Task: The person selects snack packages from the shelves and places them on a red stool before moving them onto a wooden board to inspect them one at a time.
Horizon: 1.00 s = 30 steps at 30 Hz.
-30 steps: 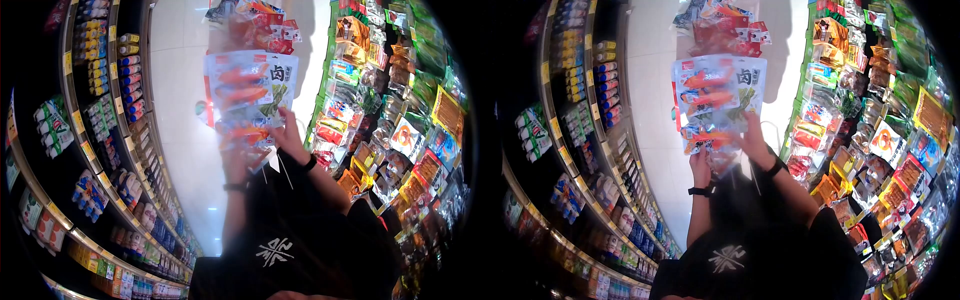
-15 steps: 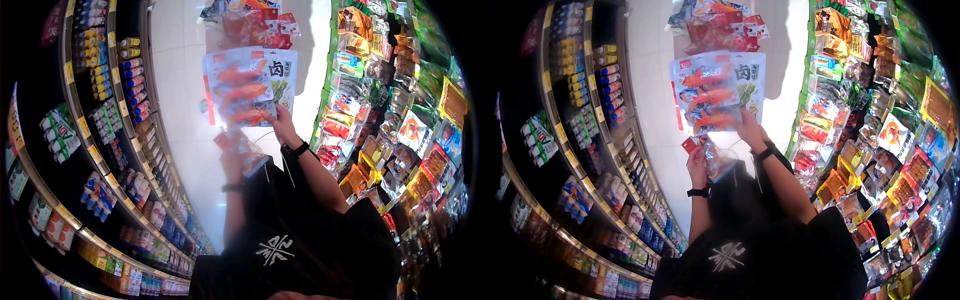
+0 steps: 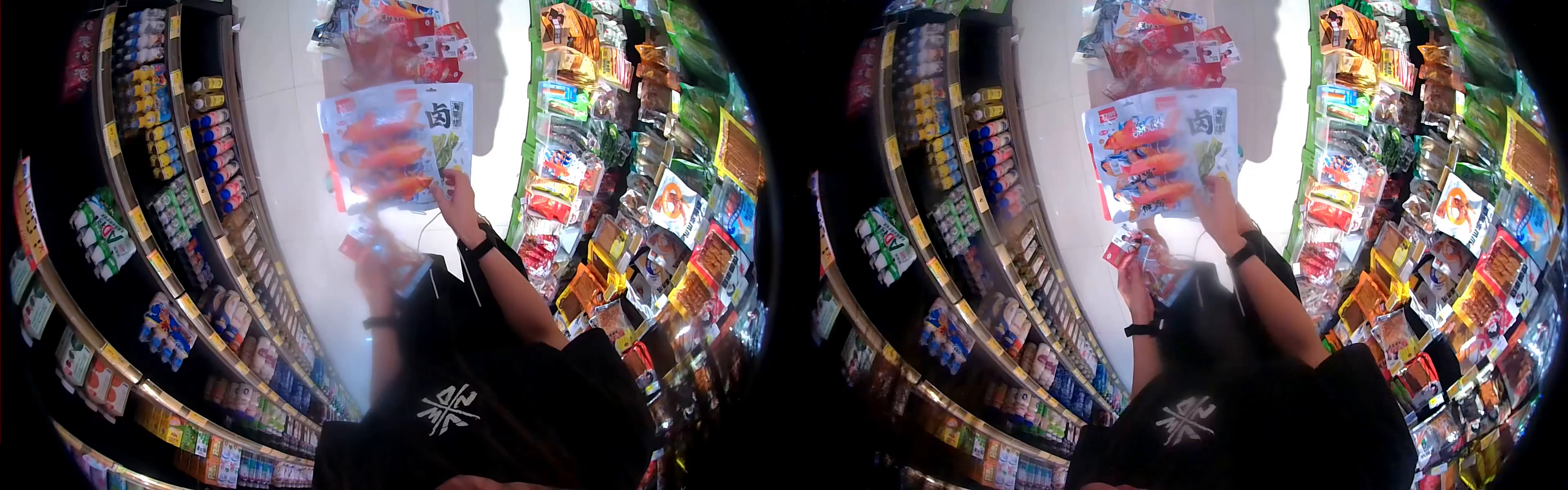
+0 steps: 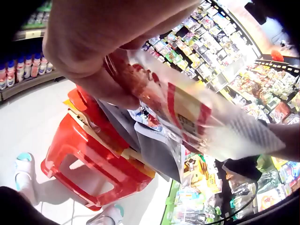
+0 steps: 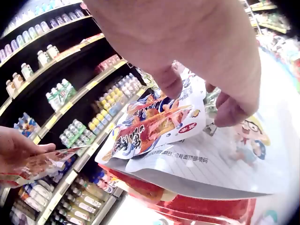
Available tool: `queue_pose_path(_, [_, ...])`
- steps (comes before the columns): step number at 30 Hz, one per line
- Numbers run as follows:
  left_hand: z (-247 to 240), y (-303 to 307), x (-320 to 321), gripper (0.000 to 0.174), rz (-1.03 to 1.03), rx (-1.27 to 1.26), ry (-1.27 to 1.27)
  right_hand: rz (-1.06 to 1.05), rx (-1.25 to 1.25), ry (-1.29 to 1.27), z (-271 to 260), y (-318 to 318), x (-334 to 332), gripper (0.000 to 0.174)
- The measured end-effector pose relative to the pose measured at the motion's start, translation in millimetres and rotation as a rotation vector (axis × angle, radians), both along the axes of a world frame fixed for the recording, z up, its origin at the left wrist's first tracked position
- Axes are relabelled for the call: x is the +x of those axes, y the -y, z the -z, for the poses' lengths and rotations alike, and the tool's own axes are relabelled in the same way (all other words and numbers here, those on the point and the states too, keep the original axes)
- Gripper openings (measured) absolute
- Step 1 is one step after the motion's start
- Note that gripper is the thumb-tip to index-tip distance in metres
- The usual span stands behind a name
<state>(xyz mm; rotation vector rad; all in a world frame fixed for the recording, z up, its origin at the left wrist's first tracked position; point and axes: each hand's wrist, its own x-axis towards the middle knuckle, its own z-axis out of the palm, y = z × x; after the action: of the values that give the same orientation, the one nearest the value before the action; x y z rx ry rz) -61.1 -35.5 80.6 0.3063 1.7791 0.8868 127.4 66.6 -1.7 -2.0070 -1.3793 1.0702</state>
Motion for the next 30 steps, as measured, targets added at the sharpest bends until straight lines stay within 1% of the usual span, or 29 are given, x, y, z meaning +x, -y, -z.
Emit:
queue_pose_path(2, [-20.2,-17.3,7.3,0.040,-0.149,-0.038,0.098,-0.013,0.014,-0.027,-5.7,-1.0,2.4,0.041])
queue_pose_path(4, [-30.7,-24.9,8.2,0.049,-0.329,-0.101,0.202,-0.090,-0.083,-0.148,-27.2,0.5,1.1,0.041])
queue_pose_path(5, [-44.5,-34.4,10.6,0.052,-0.368,-0.123,0.226,-0.124,-0.137,-0.209,-38.1,9.5,-0.6,0.041])
queue_pose_path(6, [-57.9,-51.0,16.2,0.054,-0.407,-0.137,0.253,-0.204,-0.115,-0.248,-42.0,17.8,-0.1,0.041])
queue_pose_path(9, [-44.9,-44.5,16.3,0.054,-0.397,0.048,0.350,-0.229,-0.563,-0.533,-67.7,25.4,-3.0,0.046])
queue_pose_path(10, [-40.8,-45.0,16.0,0.052,-0.356,0.130,0.379,-0.300,-0.513,-0.614,-66.9,31.6,0.4,0.045])
queue_pose_path(11, [-36.7,-46.4,16.7,0.050,-0.315,0.215,0.408,-0.240,-0.544,-0.744,-63.2,34.0,0.9,0.043])
queue_pose_path(13, [-27.8,-47.0,19.8,0.045,-0.266,0.197,0.413,-0.118,-0.601,-1.003,-52.1,40.4,1.2,0.039])
queue_pose_path(14, [-23.2,-46.4,19.2,0.042,-0.285,0.181,0.408,-0.201,-0.524,-0.954,-37.5,42.9,4.7,0.030])
queue_pose_path(15, [-18.3,-45.5,18.6,0.039,-0.303,0.165,0.403,-0.197,-0.548,-0.970,-50.2,24.3,7.5,0.029])
queue_pose_path(16, [-12.5,-43.1,14.1,0.037,-0.364,0.139,0.392,-0.193,-0.574,-0.985,-80.6,-6.9,11.1,0.028])
queue_pose_path(17, [-4.3,-38.8,8.2,0.034,-0.426,0.111,0.382,-0.198,-0.549,-0.983,-80.4,-16.7,13.6,0.029])
queue_pose_path(18, [21.3,-23.2,-5.3,0.029,-0.227,0.128,0.155,-0.202,-0.523,-0.981,-80.1,-26.5,16.2,0.031])
queue_pose_path(19, [21.5,-30.8,-11.0,0.028,-0.211,0.128,0.119,-0.122,-0.540,-1.084,-78.3,-35.8,20.3,0.031])
queue_pose_path(20, [24.2,-40.8,-15.2,0.028,-0.196,0.128,0.083,-0.181,-0.452,-0.950,-67.2,-43.3,23.3,0.031])
queue_pose_path(21, [26.9,-50.9,-19.3,0.027,-0.181,0.127,0.043,-0.192,-0.388,-0.855,-55.6,-50.8,23.7,0.032])
queue_pose_path(22, [29.8,-62.0,-23.6,0.027,-0.097,0.139,-0.005,-0.201,-0.329,-0.755,-44.8,-58.6,23.9,0.033])
queue_pose_path(24, [40.7,-87.5,-30.4,0.027,0.074,0.163,-0.105,-0.129,-0.255,-0.635,-24.6,-75.3,19.6,0.036])
queue_pose_path(27, [72.7,-113.4,-34.3,0.029,0.093,0.263,-0.151,-0.145,-0.061,-0.296,-2.6,-103.4,7.6,0.045])
queue_pose_path(29, [96.9,-123.2,-36.6,0.029,0.100,0.283,-0.230,-0.160,-0.012,-0.225,-3.4,-118.1,-0.3,0.049])
queue_pose_path(30, [100.5,-128.3,-36.3,0.029,0.104,0.292,-0.268,-0.166,0.011,-0.187,-2.1,-122.8,-2.5,0.051])
